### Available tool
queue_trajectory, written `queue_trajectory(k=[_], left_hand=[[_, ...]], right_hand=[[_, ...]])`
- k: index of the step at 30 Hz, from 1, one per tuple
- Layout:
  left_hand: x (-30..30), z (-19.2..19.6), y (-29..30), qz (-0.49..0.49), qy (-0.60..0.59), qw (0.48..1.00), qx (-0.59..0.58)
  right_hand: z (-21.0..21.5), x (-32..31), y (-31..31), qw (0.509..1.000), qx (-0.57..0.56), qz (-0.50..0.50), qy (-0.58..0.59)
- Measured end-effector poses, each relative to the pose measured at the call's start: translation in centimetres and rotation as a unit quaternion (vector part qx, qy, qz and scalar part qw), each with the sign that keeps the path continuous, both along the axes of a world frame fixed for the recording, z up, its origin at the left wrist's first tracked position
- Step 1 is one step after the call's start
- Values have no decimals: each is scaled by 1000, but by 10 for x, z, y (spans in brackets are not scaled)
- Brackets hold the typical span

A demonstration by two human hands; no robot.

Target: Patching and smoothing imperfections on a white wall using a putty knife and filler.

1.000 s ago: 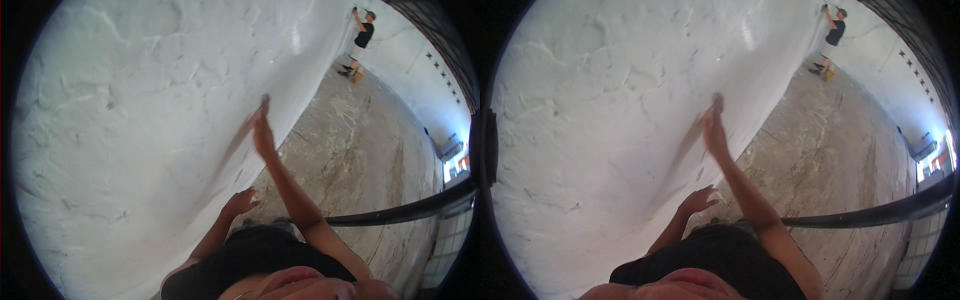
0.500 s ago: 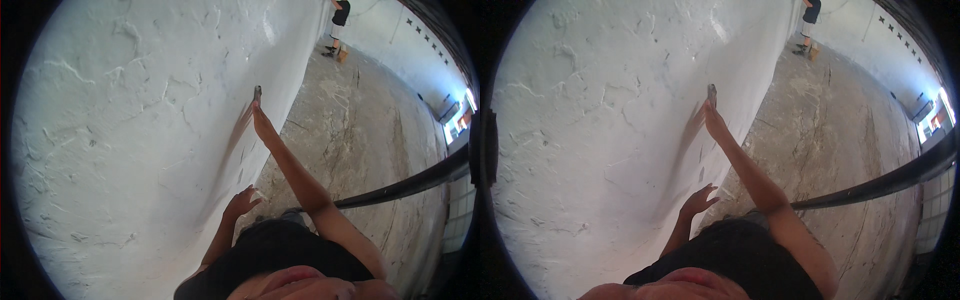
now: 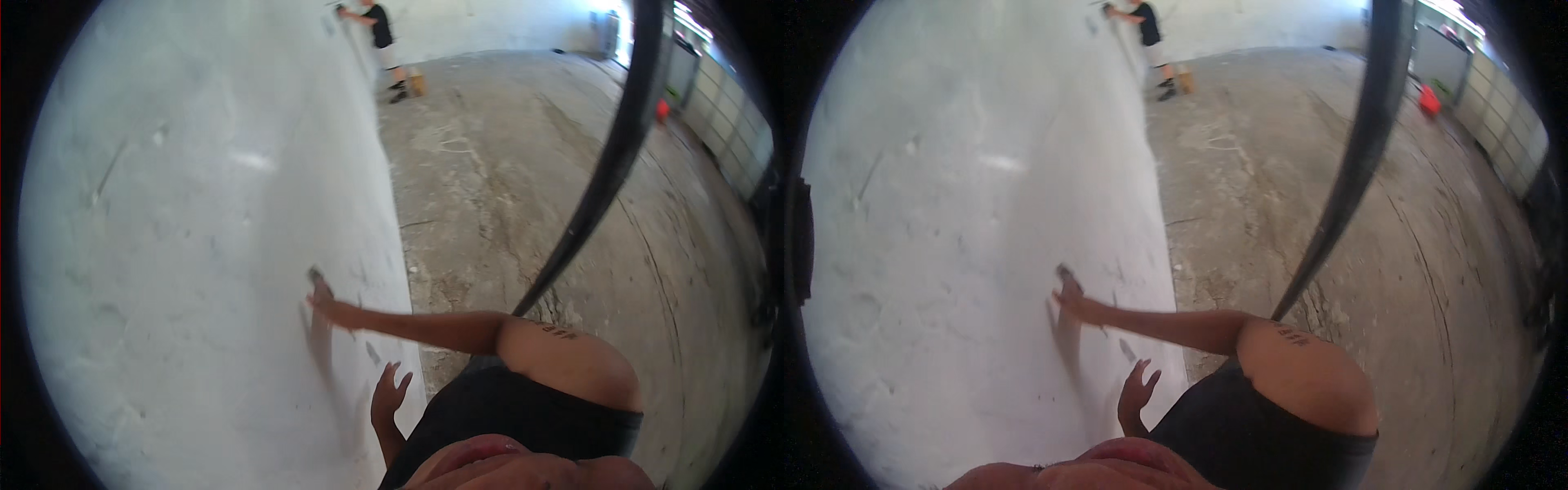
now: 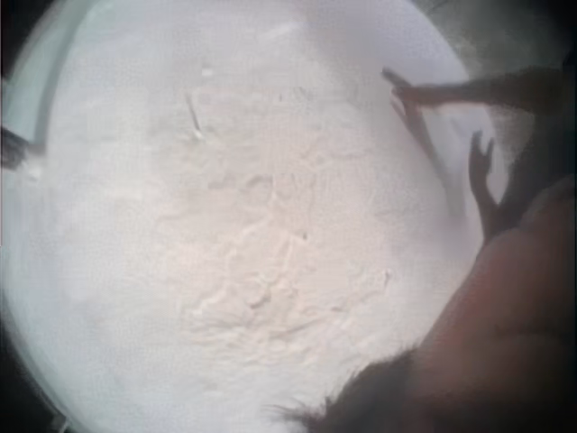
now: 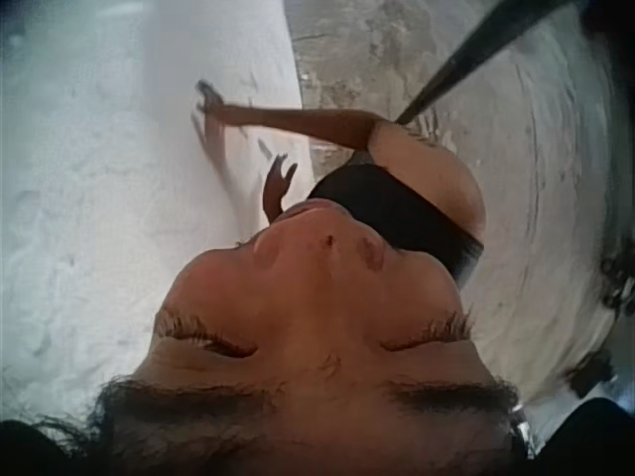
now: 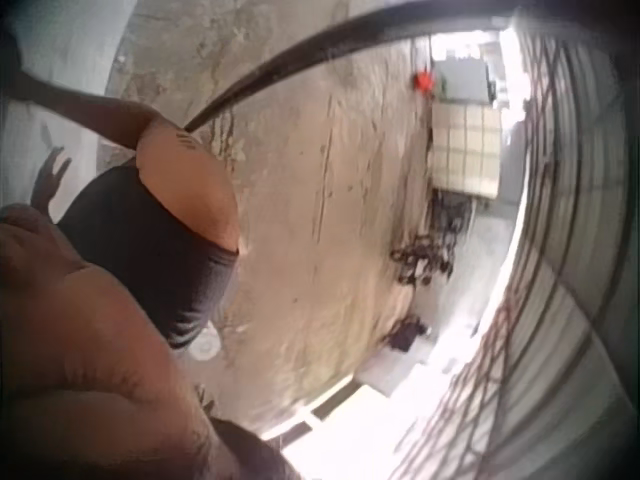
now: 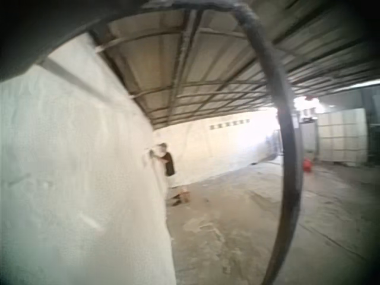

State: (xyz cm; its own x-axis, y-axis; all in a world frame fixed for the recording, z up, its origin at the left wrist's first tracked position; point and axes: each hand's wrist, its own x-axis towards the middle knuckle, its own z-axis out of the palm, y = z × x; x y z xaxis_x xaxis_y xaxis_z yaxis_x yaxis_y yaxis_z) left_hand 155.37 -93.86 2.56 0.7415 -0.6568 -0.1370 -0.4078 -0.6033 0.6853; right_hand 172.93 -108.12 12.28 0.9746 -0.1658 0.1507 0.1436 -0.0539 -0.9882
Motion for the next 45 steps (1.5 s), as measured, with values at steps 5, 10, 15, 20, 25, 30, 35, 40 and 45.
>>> queue_trajectory(k=[5, 10, 15, 20, 25, 30, 35, 40, 45], left_hand=[[13, 22, -21, -53, -2, 998, 26], [14, 31, -16, -24, 12, 999, 28], [17, 33, -34, -38, -5, 998, 51], [10, 37, -35, -40, 3, 998, 49], [20, 30, -45, -52, -10, 997, 54], [16, 41, -57, -15, 39, 998, 54], [23, 19, -71, -9, 53, 996, 73], [32, 38, -99, 37, 100, 989, 99], [29, 27, -97, 93, 112, 985, 95]], right_hand=[[2, 3, -71, 993, 54, 80, 67], [11, -24, -68, 973, 118, 149, 132], [-20, -12, -67, 990, 116, 54, 63], [5, -26, -82, 957, 180, 145, 174], [-16, -7, -70, 981, 154, 64, 98], [8, -21, -81, 945, 208, 118, 222], [-18, -1, -86, 957, 183, 53, 219], [-51, 39, -112, 915, 273, 35, 294], [-40, 8, -103, 924, 273, 111, 246]])
